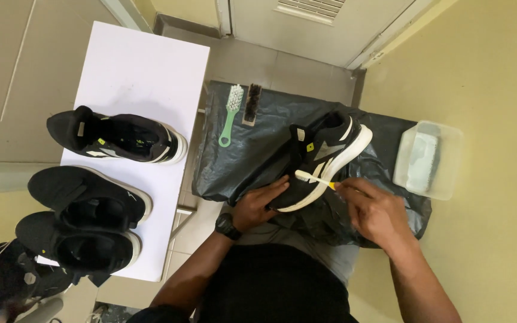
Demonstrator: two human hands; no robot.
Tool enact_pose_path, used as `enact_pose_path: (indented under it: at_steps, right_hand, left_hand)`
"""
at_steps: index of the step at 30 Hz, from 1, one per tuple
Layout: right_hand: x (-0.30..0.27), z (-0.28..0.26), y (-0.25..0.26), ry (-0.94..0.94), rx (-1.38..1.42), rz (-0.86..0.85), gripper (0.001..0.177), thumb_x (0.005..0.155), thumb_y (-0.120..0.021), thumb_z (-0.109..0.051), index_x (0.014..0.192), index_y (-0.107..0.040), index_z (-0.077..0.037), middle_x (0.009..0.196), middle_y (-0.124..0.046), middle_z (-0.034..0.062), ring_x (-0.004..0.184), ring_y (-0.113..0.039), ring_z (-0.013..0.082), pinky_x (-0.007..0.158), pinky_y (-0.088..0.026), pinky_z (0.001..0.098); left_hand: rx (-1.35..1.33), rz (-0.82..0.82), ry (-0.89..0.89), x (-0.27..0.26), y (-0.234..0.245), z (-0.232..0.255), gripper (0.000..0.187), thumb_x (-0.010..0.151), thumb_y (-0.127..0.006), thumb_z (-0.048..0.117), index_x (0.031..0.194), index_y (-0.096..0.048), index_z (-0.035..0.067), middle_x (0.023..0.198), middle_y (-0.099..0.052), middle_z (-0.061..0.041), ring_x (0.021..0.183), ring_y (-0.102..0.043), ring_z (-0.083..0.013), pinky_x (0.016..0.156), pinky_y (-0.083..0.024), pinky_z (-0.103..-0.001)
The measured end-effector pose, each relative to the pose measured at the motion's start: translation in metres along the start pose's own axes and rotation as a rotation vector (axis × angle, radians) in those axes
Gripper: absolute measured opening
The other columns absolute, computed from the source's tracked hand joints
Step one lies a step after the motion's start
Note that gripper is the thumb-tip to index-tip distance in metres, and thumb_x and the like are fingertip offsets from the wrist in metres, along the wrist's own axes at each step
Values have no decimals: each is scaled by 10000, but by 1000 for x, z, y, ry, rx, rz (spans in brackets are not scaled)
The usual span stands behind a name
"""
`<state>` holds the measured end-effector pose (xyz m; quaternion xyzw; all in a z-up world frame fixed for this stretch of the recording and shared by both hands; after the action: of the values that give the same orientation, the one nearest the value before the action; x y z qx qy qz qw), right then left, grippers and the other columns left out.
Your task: The person scrubs the white midsole of a black sneaker using a small brush dipped in soapy water. They repeatedly dip the brush into a container of soapy water and continue scrubbing the shoe's side and sole edges.
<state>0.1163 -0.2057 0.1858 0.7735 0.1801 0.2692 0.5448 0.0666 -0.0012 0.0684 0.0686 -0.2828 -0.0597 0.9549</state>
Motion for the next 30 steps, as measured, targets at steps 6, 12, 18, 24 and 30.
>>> enact_pose_path:
  at_steps: [6,12,18,24,30]
  right_hand:
    - [5,32,-7,-1,-232,-8,206,931,-633,-119,990,-759,-272,1083,-720,-141,806,-713,164,663,-537,253]
    - [10,42,-7,79,-417,61,190,931,-627,-155,1024,-734,-283,1108,-690,-124,847,-710,138,700,-543,256]
    - [4,8,-8,68,-344,18,172,855,-637,-154,936,-730,-273,1055,-689,-128,806,-721,163,653,-549,271]
    - [5,3,6,34,-334,2,182,865,-632,-197,962,-738,-309,1042,-687,-137,799,-721,157,652,-554,278]
    - [10,28,7,13,-512,80,145,930,-637,-180,1004,-734,-258,1065,-678,-104,811,-715,160,679,-542,263]
  left_hand:
    - [2,26,-41,-4,-3,-3,483,957,-704,124,1397,-593,-44,1427,-579,-254,1257,-594,-402,1007,-530,-538]
    - [6,11,-73,2,1,7,478,979,-669,139,1408,-575,-50,1441,-564,-260,1270,-588,-407,1023,-518,-569]
    - [-35,25,-84,-5,-3,-4,473,993,-650,191,1392,-591,-54,1443,-557,-270,1284,-571,-414,1027,-506,-579]
    - [-10,-4,-82,1,-1,5,437,974,-673,100,1373,-601,-63,1427,-566,-280,1267,-584,-429,1025,-512,-589]
    - [-5,-6,-75,-2,-2,1,425,980,-657,83,1379,-601,-54,1439,-562,-266,1276,-582,-404,1040,-506,-577]
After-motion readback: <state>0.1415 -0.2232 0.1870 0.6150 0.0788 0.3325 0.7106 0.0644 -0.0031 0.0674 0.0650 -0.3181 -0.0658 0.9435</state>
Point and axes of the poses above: each hand's wrist, its own x-axis towards the middle knuckle, its own y-axis out of the back of the hand, z = x × y, the point moved 8 cm from there along x, towards the middle knuckle
